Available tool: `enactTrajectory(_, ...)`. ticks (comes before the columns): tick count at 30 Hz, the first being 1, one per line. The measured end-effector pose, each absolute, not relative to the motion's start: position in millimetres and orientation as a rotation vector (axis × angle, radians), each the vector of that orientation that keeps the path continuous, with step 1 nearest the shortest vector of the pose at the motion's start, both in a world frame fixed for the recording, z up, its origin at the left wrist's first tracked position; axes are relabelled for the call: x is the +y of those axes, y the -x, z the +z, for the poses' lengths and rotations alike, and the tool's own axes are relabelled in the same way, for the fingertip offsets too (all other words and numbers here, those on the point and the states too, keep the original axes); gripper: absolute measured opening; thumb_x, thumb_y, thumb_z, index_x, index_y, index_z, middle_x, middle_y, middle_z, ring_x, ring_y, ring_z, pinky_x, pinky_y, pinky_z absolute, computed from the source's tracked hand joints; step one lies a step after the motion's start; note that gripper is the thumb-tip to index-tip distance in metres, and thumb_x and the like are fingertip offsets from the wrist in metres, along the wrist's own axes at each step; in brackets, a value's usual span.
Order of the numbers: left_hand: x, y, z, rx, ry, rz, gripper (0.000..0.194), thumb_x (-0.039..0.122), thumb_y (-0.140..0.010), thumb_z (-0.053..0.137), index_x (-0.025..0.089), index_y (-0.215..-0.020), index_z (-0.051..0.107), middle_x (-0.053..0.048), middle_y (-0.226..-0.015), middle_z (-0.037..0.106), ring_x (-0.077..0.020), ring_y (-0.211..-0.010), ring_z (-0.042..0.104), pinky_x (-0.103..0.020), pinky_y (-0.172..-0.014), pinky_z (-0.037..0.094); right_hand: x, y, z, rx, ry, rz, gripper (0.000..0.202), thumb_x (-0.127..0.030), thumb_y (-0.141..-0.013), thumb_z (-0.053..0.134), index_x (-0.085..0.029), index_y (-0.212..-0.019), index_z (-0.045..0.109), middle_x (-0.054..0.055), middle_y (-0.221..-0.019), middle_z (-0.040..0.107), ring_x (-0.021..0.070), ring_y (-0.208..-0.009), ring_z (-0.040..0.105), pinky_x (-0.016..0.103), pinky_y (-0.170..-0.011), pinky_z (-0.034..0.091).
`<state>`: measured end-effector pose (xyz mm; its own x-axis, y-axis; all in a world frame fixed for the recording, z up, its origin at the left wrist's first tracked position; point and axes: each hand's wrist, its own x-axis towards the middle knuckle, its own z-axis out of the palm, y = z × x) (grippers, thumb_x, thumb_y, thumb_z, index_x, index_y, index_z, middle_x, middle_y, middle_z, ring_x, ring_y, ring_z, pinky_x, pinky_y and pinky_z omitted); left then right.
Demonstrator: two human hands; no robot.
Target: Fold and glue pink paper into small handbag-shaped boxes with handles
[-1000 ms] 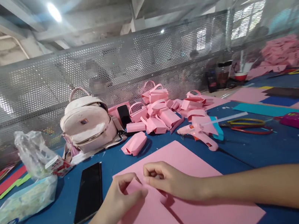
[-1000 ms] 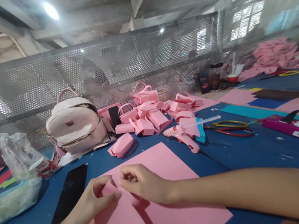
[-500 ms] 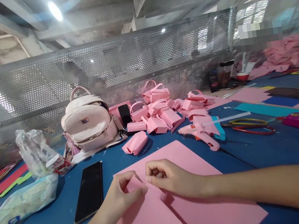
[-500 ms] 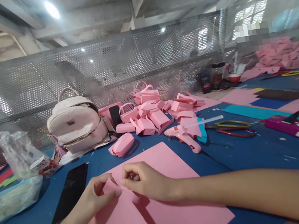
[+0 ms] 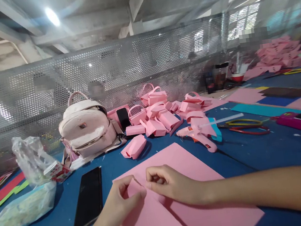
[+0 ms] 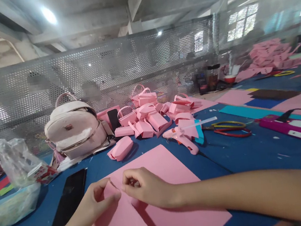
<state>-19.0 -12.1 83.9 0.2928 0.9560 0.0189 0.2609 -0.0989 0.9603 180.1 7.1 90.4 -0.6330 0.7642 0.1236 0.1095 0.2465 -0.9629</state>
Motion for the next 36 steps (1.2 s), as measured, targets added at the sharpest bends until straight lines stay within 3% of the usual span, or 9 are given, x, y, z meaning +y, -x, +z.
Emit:
enactTrajectory(6, -15.9, 16.6, 85.4, 1.236, -1.54, 0.764, 0.029, 0.036, -0.07, 0.071, 0.016, -0.056, 0.054, 0.005, -0.054, 0.04, -0.01, -0.054, 0.036, -0.024, -0.052, 0.029, 6.7, -180.0, 89.8, -1.957, 0.78, 1.389, 0.023, -0.022, -0.089, 0.053, -0.02, -0.07, 0.039, -0.007, -0.066, 0.034, 0.0096, -0.062, 0.03, 0.024, -0.055, 0.024)
enactTrajectory(13, -15.9, 17.5, 90.7, 1.185, -1.545, 0.858, 0.025, 0.035, -0.071, 0.071, 0.015, -0.059, 0.061, 0.003, -0.057, 0.049, -0.0107, -0.055, 0.041, -0.023, -0.053, 0.032, 0.4, -178.2, 99.3, -1.875, 0.806, 1.412, 0.026, -0.032, -0.092, 0.055, -0.02, -0.073, 0.043, -0.006, -0.069, 0.037, 0.0104, -0.063, 0.032, 0.024, -0.056, 0.026)
enactTrajectory(22, -12.3, 21.2, 77.1, 1.209, -1.454, 0.906, 0.034, 0.045, -0.069, 0.078, 0.013, -0.065, 0.067, 0.0, -0.06, 0.056, -0.012, -0.057, 0.047, -0.024, -0.054, 0.035, 4.7, -181.4, 101.8, -1.874, 0.761, 1.386, 0.024, -0.028, -0.09, 0.055, -0.02, -0.071, 0.043, -0.006, -0.069, 0.039, 0.0107, -0.063, 0.036, 0.024, -0.057, 0.028)
enactTrajectory(30, -15.5, 21.3, 87.9, 1.254, -1.49, 0.76, 0.029, 0.041, -0.066, 0.079, 0.015, -0.064, 0.065, 0.002, -0.059, 0.054, -0.0117, -0.056, 0.046, -0.022, -0.052, 0.034, 8.4, -184.6, 102.1, -1.888, 0.816, 1.366, 0.019, -0.022, -0.085, 0.058, -0.02, -0.07, 0.046, -0.006, -0.068, 0.043, 0.0108, -0.063, 0.04, 0.023, -0.058, 0.031)
enactTrajectory(36, -15.4, 19.5, 87.0, 1.247, -1.496, 0.737, 0.033, 0.04, -0.067, 0.077, 0.015, -0.056, 0.059, 0.001, -0.056, 0.051, -0.0131, -0.056, 0.048, -0.024, -0.053, 0.037, 11.8, -196.2, 104.7, -1.841, 0.912, 1.442, 0.027, -0.04, -0.099, 0.048, -0.022, -0.079, 0.043, -0.007, -0.065, 0.045, 0.0086, -0.05, 0.037, 0.021, -0.046, 0.028)
